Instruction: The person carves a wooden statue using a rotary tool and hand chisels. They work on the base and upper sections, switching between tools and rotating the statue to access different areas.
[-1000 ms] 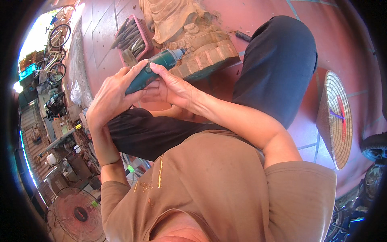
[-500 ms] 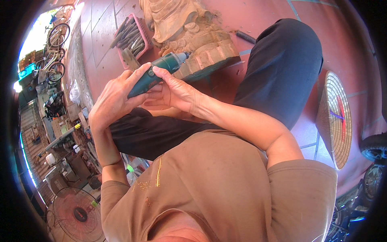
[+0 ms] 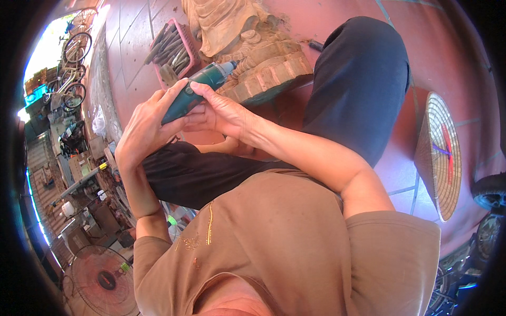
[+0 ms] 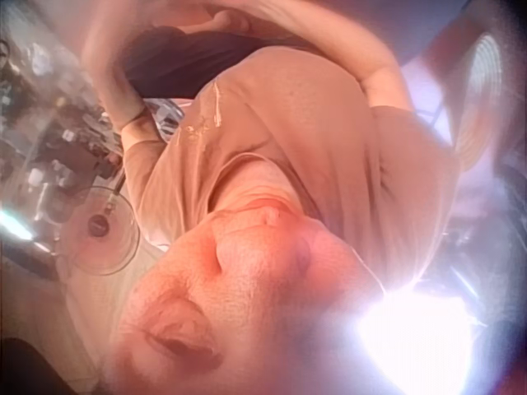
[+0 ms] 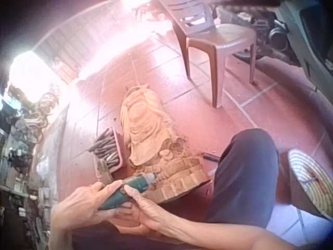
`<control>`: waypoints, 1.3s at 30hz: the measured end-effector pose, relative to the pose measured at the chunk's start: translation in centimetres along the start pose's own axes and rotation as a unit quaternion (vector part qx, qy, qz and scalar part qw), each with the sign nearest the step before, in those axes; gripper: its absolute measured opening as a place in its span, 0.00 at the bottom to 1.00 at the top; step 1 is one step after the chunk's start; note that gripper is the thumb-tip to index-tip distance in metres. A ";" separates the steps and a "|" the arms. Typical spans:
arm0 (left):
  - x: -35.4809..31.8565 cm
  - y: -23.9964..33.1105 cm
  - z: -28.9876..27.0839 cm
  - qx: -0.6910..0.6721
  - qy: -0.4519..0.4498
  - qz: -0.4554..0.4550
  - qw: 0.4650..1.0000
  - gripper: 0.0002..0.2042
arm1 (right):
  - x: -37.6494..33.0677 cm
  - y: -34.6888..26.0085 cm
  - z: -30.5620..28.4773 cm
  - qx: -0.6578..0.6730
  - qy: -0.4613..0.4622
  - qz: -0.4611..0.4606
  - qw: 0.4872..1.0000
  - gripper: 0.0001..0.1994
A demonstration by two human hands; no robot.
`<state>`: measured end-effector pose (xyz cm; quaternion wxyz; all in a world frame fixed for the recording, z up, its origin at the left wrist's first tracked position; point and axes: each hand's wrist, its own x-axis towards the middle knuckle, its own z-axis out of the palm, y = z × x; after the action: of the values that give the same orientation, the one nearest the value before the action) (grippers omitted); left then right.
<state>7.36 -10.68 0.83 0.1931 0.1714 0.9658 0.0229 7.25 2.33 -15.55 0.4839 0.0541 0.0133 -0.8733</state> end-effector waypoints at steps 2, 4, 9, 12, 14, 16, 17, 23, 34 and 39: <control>-0.1 0.1 -0.2 -0.010 -0.018 -0.020 1.000 0.35 | -0.1 0.0 0.0 0.001 0.003 0.008 1.000 0.25; 0.2 0.4 -0.5 -0.028 -0.054 -0.055 0.997 0.37 | -0.3 -0.2 0.0 -0.004 0.001 0.013 1.000 0.24; -0.9 -0.2 0.1 -0.048 -0.034 -0.048 0.997 0.37 | -0.1 0.4 -0.3 -0.016 -0.008 0.034 0.999 0.25; -1.3 -0.5 0.7 -0.063 -0.023 -0.047 0.997 0.37 | 0.1 0.6 -0.6 -0.029 -0.017 0.032 0.999 0.25; -1.3 -0.6 0.9 -0.071 -0.020 -0.047 0.996 0.37 | 0.2 0.7 -0.9 -0.033 -0.014 0.029 0.999 0.25; -1.1 -0.5 1.0 -0.075 -0.024 -0.050 0.996 0.37 | 0.3 0.6 -1.2 -0.035 -0.008 0.027 0.999 0.25; -1.1 -0.5 0.9 -0.070 -0.028 -0.052 0.996 0.37 | 0.3 0.7 -1.2 -0.033 -0.005 0.028 0.999 0.25; -1.0 -0.9 1.0 -0.059 -0.024 -0.039 0.997 0.37 | 0.4 0.6 -1.2 -0.030 -0.001 0.030 0.999 0.25; -0.8 -0.7 1.0 -0.049 0.012 -0.002 0.999 0.34 | 0.1 0.5 -0.6 -0.010 0.008 0.008 1.000 0.24; -1.0 -0.3 0.7 -0.033 -0.023 -0.036 0.999 0.36 | 0.0 0.8 -0.9 -0.020 -0.005 0.024 0.999 0.25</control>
<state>8.41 -11.34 0.50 0.2214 0.1303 0.9655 0.0434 8.00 1.99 -16.45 0.5061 0.0404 0.0272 -0.8611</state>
